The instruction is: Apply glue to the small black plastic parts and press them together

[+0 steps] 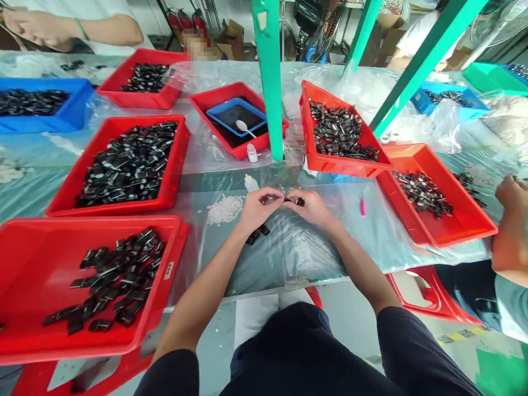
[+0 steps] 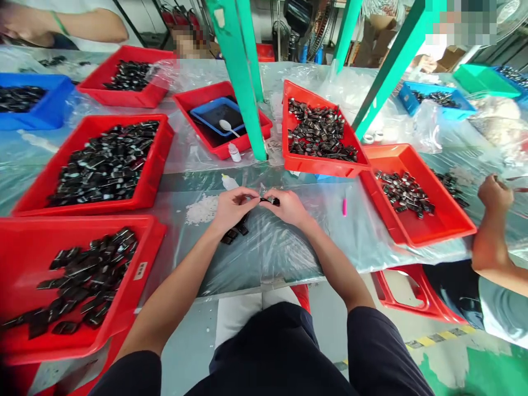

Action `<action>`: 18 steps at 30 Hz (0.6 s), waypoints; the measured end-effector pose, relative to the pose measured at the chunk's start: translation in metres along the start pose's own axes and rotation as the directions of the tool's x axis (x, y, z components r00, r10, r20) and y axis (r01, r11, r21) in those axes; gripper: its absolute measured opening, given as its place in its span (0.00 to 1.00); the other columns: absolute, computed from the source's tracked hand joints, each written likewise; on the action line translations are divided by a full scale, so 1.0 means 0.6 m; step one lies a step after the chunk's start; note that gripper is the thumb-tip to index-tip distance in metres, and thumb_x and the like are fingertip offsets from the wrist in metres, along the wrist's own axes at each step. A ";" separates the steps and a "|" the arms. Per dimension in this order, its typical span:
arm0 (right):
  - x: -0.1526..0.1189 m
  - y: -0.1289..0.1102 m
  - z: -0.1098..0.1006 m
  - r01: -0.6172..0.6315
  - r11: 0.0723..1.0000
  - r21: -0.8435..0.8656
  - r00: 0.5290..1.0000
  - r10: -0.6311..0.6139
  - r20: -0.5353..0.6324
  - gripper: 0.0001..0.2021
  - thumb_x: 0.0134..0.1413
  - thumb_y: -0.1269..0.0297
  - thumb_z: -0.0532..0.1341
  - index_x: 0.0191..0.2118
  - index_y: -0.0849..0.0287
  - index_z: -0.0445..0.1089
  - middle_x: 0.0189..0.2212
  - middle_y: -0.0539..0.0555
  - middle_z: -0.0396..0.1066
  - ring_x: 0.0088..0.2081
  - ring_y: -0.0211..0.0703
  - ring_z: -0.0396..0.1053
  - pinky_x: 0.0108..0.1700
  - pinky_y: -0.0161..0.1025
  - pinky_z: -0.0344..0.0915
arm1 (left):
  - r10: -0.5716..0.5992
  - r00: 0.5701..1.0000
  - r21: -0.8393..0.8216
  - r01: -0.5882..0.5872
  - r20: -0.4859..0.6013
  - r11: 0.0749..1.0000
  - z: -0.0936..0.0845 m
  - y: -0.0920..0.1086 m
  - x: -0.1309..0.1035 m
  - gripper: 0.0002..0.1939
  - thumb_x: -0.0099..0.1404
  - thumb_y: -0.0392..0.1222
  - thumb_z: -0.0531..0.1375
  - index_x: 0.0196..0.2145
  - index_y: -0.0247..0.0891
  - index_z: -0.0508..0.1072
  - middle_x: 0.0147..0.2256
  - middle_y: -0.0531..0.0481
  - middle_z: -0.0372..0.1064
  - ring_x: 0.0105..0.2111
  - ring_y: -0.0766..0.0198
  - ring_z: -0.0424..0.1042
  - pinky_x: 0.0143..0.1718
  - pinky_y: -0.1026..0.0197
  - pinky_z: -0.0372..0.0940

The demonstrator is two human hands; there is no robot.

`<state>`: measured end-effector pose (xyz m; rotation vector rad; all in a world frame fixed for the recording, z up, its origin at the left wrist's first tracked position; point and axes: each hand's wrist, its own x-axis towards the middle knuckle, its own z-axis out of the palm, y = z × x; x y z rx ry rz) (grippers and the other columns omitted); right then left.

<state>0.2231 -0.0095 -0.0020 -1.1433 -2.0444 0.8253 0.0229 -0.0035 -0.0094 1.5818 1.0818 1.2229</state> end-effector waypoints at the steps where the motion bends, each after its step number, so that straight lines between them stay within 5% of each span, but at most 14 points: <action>1: 0.000 0.001 0.000 0.002 1.000 -0.001 1.000 -0.002 -0.007 0.22 0.66 0.41 0.59 0.38 0.57 0.74 0.31 0.52 0.73 0.30 0.40 0.66 0.37 0.37 0.60 | -0.003 1.000 0.001 0.003 0.007 1.000 -0.001 0.001 0.000 0.08 0.58 0.45 0.69 0.32 0.38 0.81 0.30 0.49 0.79 0.26 0.67 0.69 0.25 0.62 0.54; 18: -0.002 0.001 0.000 -0.017 1.000 -0.016 0.999 0.016 -0.051 0.21 0.65 0.42 0.61 0.36 0.57 0.74 0.27 0.51 0.72 0.26 0.38 0.61 0.33 0.38 0.57 | 0.067 0.998 0.147 -0.069 0.020 0.987 -0.002 0.016 -0.010 0.05 0.64 0.41 0.65 0.35 0.40 0.81 0.36 0.48 0.81 0.36 0.63 0.75 0.33 0.60 0.60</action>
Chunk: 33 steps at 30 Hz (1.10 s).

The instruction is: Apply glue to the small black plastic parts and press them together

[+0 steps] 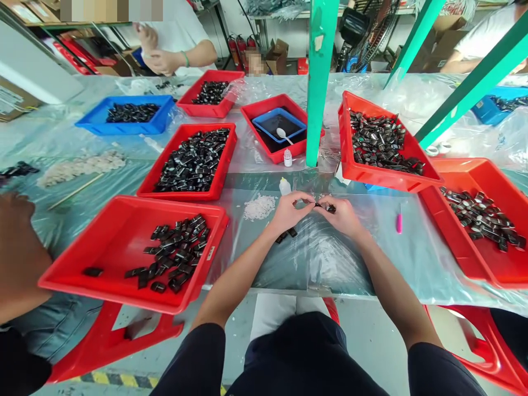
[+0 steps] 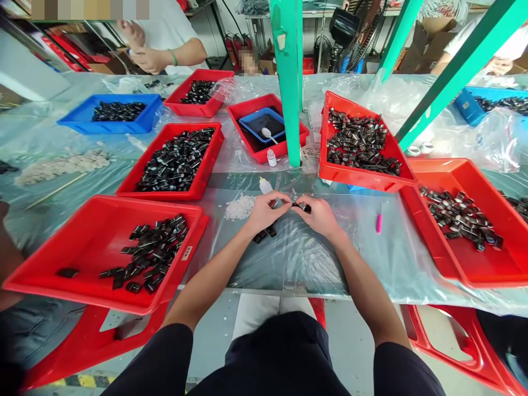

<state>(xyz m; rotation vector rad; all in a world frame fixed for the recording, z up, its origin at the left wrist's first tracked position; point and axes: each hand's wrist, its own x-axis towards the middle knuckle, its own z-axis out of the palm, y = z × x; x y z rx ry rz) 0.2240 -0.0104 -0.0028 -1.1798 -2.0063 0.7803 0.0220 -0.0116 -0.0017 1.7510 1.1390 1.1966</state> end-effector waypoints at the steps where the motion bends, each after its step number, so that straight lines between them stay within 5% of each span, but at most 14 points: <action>1: 0.000 0.000 -0.001 0.001 1.000 -0.005 1.000 -0.001 -0.004 0.21 0.65 0.42 0.61 0.37 0.57 0.74 0.27 0.51 0.72 0.26 0.38 0.61 0.33 0.38 0.57 | 0.002 1.000 0.004 -0.002 0.000 1.000 0.000 -0.001 0.000 0.05 0.64 0.41 0.66 0.35 0.40 0.81 0.35 0.48 0.81 0.36 0.63 0.75 0.33 0.60 0.61; 12: 0.000 0.000 0.002 0.000 0.999 0.037 0.998 0.002 -0.055 0.23 0.62 0.39 0.61 0.37 0.57 0.75 0.24 0.49 0.67 0.24 0.37 0.57 0.30 0.38 0.55 | -0.008 1.000 -0.064 0.008 -0.007 0.998 0.004 -0.012 0.004 0.07 0.64 0.45 0.67 0.35 0.40 0.83 0.36 0.47 0.82 0.36 0.62 0.75 0.32 0.59 0.61; 27: 0.003 -0.007 -0.001 -0.087 0.978 0.189 0.993 0.101 -0.064 0.21 0.57 0.42 0.66 0.33 0.58 0.75 0.21 0.47 0.60 0.24 0.36 0.53 0.28 0.38 0.53 | 0.132 0.991 -0.058 -0.132 0.004 0.990 0.009 -0.005 -0.005 0.10 0.69 0.46 0.64 0.40 0.41 0.85 0.41 0.42 0.82 0.41 0.58 0.77 0.30 0.60 0.60; 33: 0.001 -0.015 -0.002 -0.030 0.985 0.173 0.994 0.048 -0.100 0.21 0.59 0.42 0.65 0.34 0.58 0.75 0.21 0.46 0.58 0.23 0.35 0.52 0.28 0.38 0.54 | 0.006 1.000 -0.101 -0.007 -0.017 0.995 0.010 0.002 -0.003 0.13 0.68 0.52 0.64 0.38 0.40 0.84 0.40 0.44 0.82 0.36 0.61 0.75 0.30 0.60 0.59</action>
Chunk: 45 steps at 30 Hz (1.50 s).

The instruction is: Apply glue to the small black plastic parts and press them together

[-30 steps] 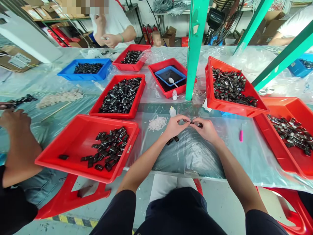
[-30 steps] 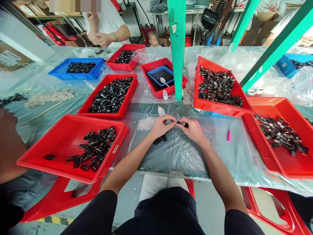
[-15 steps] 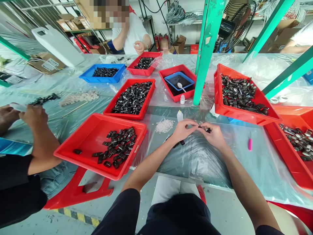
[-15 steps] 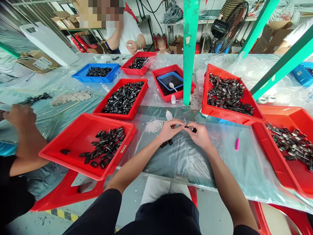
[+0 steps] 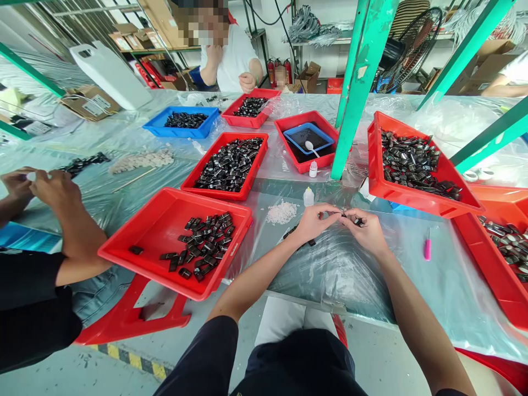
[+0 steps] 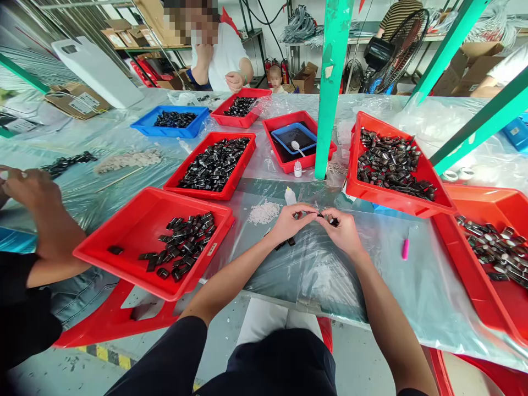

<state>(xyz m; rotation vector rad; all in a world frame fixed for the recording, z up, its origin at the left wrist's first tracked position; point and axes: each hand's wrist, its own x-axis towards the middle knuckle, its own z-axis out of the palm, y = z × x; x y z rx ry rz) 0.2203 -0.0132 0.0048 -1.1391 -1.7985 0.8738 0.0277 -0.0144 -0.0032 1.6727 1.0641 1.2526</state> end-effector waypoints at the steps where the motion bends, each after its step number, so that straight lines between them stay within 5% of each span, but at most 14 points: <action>1: -0.001 0.000 0.000 0.021 0.999 -0.027 1.000 -0.021 -0.004 0.21 0.59 0.42 0.65 0.34 0.57 0.75 0.21 0.46 0.58 0.23 0.35 0.52 0.28 0.38 0.54 | -0.029 1.000 -0.011 0.029 0.009 1.000 -0.001 -0.002 0.001 0.14 0.68 0.52 0.65 0.38 0.40 0.84 0.39 0.44 0.82 0.36 0.61 0.75 0.30 0.60 0.59; 7: -0.002 0.006 0.000 0.072 0.990 -0.124 0.997 -0.068 0.039 0.21 0.61 0.42 0.62 0.34 0.57 0.75 0.21 0.47 0.61 0.23 0.36 0.53 0.29 0.38 0.55 | -0.133 0.979 -0.077 0.146 0.153 0.986 -0.010 -0.014 0.011 0.14 0.62 0.53 0.67 0.35 0.38 0.83 0.35 0.46 0.81 0.33 0.63 0.74 0.30 0.61 0.60; 12: -0.002 0.002 -0.008 0.053 0.985 -0.163 0.979 -0.020 0.202 0.15 0.62 0.49 0.63 0.34 0.56 0.73 0.24 0.48 0.68 0.25 0.37 0.58 0.31 0.38 0.56 | -0.085 0.977 0.060 0.074 0.194 0.995 -0.033 0.008 0.014 0.11 0.64 0.49 0.66 0.34 0.39 0.83 0.36 0.47 0.81 0.35 0.63 0.75 0.30 0.61 0.59; 14: -0.005 -0.002 -0.007 0.039 0.967 -0.252 0.943 0.048 0.329 0.11 0.61 0.55 0.63 0.33 0.56 0.73 0.25 0.48 0.71 0.25 0.38 0.62 0.31 0.37 0.56 | -0.035 0.995 0.070 0.028 0.098 0.997 -0.056 0.017 0.020 0.13 0.65 0.51 0.66 0.33 0.38 0.82 0.35 0.47 0.80 0.33 0.63 0.74 0.31 0.61 0.61; 16: -0.008 -0.006 0.000 0.059 0.922 -0.384 0.908 0.111 0.405 0.08 0.60 0.60 0.64 0.31 0.55 0.72 0.26 0.49 0.73 0.26 0.39 0.65 0.31 0.37 0.54 | 0.031 0.985 0.019 -0.028 -0.169 0.999 -0.086 0.018 0.030 0.16 0.65 0.53 0.65 0.30 0.37 0.79 0.32 0.47 0.79 0.29 0.65 0.72 0.32 0.60 0.64; 18: -0.012 -0.009 0.010 0.105 0.875 -0.473 0.894 0.126 0.431 0.07 0.60 0.61 0.65 0.31 0.55 0.73 0.30 0.51 0.77 0.30 0.41 0.70 0.32 0.37 0.54 | 0.083 0.888 0.057 -0.064 -0.452 0.996 -0.116 0.011 0.042 0.17 0.66 0.54 0.64 0.31 0.37 0.78 0.29 0.48 0.77 0.27 0.66 0.70 0.32 0.60 0.64; 20: -0.015 -0.011 0.016 0.135 0.856 -0.499 0.900 0.105 0.423 0.05 0.60 0.59 0.66 0.37 0.54 0.76 0.38 0.53 0.79 0.37 0.45 0.74 0.34 0.38 0.58 | 0.084 0.854 0.141 -0.013 -0.513 0.990 -0.137 0.000 0.052 0.16 0.66 0.54 0.63 0.33 0.37 0.79 0.30 0.48 0.77 0.29 0.64 0.72 0.32 0.61 0.64; 24: -0.024 -0.018 0.005 0.146 0.871 -0.469 0.908 0.071 0.414 0.15 0.61 0.54 0.67 0.51 0.51 0.77 0.51 0.56 0.79 0.48 0.52 0.78 0.45 0.42 0.68 | -0.002 0.971 0.354 0.089 -0.238 0.931 -0.146 -0.017 0.060 0.15 0.62 0.48 0.66 0.44 0.37 0.81 0.40 0.44 0.81 0.39 0.58 0.77 0.42 0.58 0.68; 26: -0.024 -0.028 -0.004 0.156 0.879 -0.451 0.911 0.049 0.409 0.19 0.63 0.52 0.66 0.56 0.51 0.75 0.55 0.57 0.77 0.52 0.55 0.77 0.50 0.46 0.70 | -0.028 0.994 0.460 0.075 -0.109 0.885 -0.144 -0.018 0.062 0.16 0.62 0.48 0.66 0.46 0.38 0.81 0.43 0.43 0.81 0.41 0.56 0.77 0.46 0.56 0.68; 30: 0.012 -0.049 0.009 0.168 0.889 -0.427 0.951 -0.032 0.307 0.22 0.66 0.54 0.63 0.62 0.54 0.71 0.59 0.61 0.74 0.59 0.58 0.73 0.58 0.51 0.69 | -0.050 0.997 0.609 0.002 0.063 0.793 -0.151 -0.014 0.076 0.14 0.65 0.48 0.63 0.43 0.38 0.82 0.41 0.43 0.81 0.40 0.54 0.76 0.47 0.54 0.67; 35: 0.114 -0.043 0.079 0.071 0.919 -0.388 0.968 0.030 0.249 0.29 0.64 0.58 0.66 0.67 0.60 0.65 0.63 0.64 0.71 0.64 0.61 0.68 0.62 0.52 0.65 | -0.029 0.982 0.619 -0.094 0.185 0.780 -0.164 -0.010 0.094 0.13 0.64 0.47 0.62 0.38 0.37 0.82 0.39 0.44 0.81 0.37 0.56 0.75 0.44 0.56 0.66; 39: 0.161 -0.020 0.111 0.058 0.961 -0.270 0.952 0.028 0.305 0.19 0.64 0.62 0.64 0.58 0.61 0.73 0.53 0.59 0.78 0.52 0.54 0.75 0.52 0.42 0.67 | -0.041 0.978 0.601 -0.091 0.203 0.794 -0.166 -0.009 0.101 0.13 0.65 0.48 0.62 0.38 0.36 0.82 0.38 0.45 0.81 0.36 0.57 0.75 0.42 0.57 0.66; 45: 0.161 0.004 0.115 0.058 0.977 -0.203 0.962 -0.001 0.273 0.13 0.61 0.58 0.65 0.45 0.61 0.79 0.38 0.54 0.79 0.39 0.46 0.72 0.42 0.37 0.63 | -0.025 0.965 0.616 -0.148 0.263 0.774 -0.167 -0.006 0.108 0.10 0.65 0.45 0.62 0.35 0.38 0.81 0.36 0.45 0.80 0.35 0.57 0.74 0.42 0.56 0.66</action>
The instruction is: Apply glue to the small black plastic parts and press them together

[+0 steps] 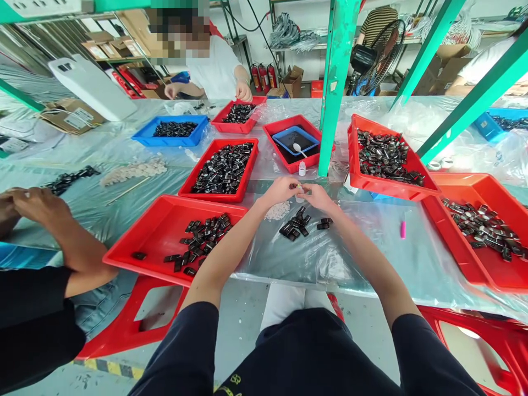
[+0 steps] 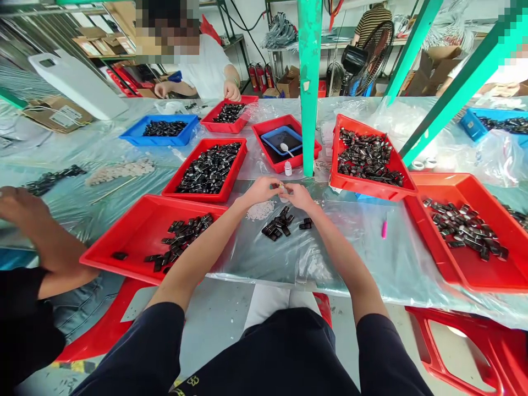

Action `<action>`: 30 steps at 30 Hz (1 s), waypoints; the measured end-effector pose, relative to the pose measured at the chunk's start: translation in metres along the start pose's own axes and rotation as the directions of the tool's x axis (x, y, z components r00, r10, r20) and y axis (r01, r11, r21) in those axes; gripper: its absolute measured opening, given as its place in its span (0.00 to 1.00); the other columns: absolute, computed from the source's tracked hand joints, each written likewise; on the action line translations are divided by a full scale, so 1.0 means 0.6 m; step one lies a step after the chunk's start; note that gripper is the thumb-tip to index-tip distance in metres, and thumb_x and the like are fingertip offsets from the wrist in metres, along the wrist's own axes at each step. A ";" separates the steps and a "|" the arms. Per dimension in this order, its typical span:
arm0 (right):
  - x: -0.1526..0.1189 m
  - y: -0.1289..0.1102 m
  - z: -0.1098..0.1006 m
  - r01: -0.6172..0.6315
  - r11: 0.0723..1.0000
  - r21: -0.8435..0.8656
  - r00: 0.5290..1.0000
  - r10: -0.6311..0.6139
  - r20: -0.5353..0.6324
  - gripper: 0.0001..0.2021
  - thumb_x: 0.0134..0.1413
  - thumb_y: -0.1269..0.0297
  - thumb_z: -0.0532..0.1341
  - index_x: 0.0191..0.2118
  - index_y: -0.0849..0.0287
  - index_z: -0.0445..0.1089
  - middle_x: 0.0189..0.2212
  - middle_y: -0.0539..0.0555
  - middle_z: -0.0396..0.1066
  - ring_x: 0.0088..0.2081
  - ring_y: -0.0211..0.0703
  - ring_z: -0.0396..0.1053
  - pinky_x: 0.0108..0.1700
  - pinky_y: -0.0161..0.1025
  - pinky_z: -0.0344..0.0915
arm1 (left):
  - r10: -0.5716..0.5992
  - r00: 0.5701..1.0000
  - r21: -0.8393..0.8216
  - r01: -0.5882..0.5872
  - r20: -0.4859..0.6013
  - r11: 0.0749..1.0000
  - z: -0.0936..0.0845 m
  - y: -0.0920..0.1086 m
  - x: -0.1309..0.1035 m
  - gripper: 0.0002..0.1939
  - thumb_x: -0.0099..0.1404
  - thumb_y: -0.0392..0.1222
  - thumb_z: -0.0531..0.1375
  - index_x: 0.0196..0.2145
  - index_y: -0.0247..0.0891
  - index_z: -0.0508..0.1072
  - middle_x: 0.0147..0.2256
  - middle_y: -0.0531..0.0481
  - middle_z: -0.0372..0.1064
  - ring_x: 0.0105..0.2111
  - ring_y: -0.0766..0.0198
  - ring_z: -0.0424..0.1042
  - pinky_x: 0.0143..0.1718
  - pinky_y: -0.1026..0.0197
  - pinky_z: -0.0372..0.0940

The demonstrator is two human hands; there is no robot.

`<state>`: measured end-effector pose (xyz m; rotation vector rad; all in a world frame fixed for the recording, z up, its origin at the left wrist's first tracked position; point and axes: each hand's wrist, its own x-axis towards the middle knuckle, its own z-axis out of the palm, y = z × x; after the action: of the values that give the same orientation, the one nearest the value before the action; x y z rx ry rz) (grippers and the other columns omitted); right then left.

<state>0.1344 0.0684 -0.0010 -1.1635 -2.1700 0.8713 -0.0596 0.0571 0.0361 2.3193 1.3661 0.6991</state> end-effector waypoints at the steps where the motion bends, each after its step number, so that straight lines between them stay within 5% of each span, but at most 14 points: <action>1: 0.000 0.002 0.001 0.006 1.000 0.017 1.000 -0.006 -0.006 0.14 0.60 0.58 0.66 0.46 0.61 0.79 0.38 0.53 0.79 0.39 0.46 0.72 0.42 0.37 0.63 | -0.008 1.000 0.019 0.008 -0.004 1.000 0.001 0.000 0.000 0.09 0.65 0.44 0.62 0.34 0.38 0.81 0.36 0.45 0.79 0.36 0.56 0.74 0.42 0.56 0.65; 6: 0.003 0.005 0.008 0.003 0.996 0.086 0.999 0.000 -0.041 0.15 0.58 0.57 0.66 0.47 0.59 0.80 0.43 0.53 0.81 0.43 0.47 0.73 0.47 0.38 0.65 | -0.066 0.994 0.064 0.072 -0.090 0.995 0.019 0.001 -0.005 0.09 0.66 0.44 0.64 0.31 0.37 0.78 0.34 0.44 0.78 0.36 0.56 0.73 0.41 0.56 0.64; 12: 0.000 0.014 0.023 -0.033 0.999 0.042 0.992 0.038 -0.122 0.16 0.55 0.53 0.67 0.42 0.59 0.80 0.37 0.55 0.80 0.40 0.47 0.73 0.43 0.39 0.66 | -0.186 0.961 0.095 0.209 -0.205 0.973 0.034 0.010 -0.008 0.14 0.65 0.51 0.66 0.30 0.37 0.76 0.32 0.44 0.75 0.34 0.57 0.72 0.38 0.57 0.62; 19: 0.007 0.025 0.026 -0.012 0.994 0.106 0.994 0.023 -0.103 0.21 0.52 0.48 0.67 0.44 0.60 0.80 0.38 0.56 0.81 0.39 0.47 0.73 0.44 0.41 0.67 | 0.010 0.999 -0.052 -0.012 -0.032 0.999 0.001 -0.001 -0.005 0.11 0.63 0.42 0.64 0.42 0.37 0.81 0.39 0.46 0.78 0.33 0.61 0.73 0.39 0.59 0.64; 25: 0.007 0.027 0.026 -0.007 0.992 0.124 0.995 0.020 -0.102 0.23 0.51 0.43 0.66 0.42 0.59 0.79 0.37 0.56 0.80 0.38 0.47 0.72 0.42 0.41 0.66 | -0.116 0.992 0.044 0.119 -0.054 0.992 -0.002 0.007 0.000 0.10 0.62 0.46 0.66 0.34 0.35 0.79 0.34 0.45 0.77 0.34 0.58 0.73 0.38 0.58 0.63; 30: 0.006 0.027 0.024 -0.006 0.989 0.146 0.996 0.020 -0.091 0.22 0.50 0.44 0.66 0.40 0.58 0.79 0.33 0.54 0.78 0.37 0.48 0.71 0.42 0.42 0.66 | -0.120 0.992 0.060 0.122 -0.036 0.991 0.000 0.019 0.001 0.18 0.65 0.52 0.63 0.42 0.35 0.79 0.36 0.46 0.77 0.35 0.58 0.73 0.37 0.59 0.62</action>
<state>0.1312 0.0741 -0.0216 -1.1245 -1.9920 0.9462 -0.0513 0.0526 0.0422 2.2586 1.5488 0.6684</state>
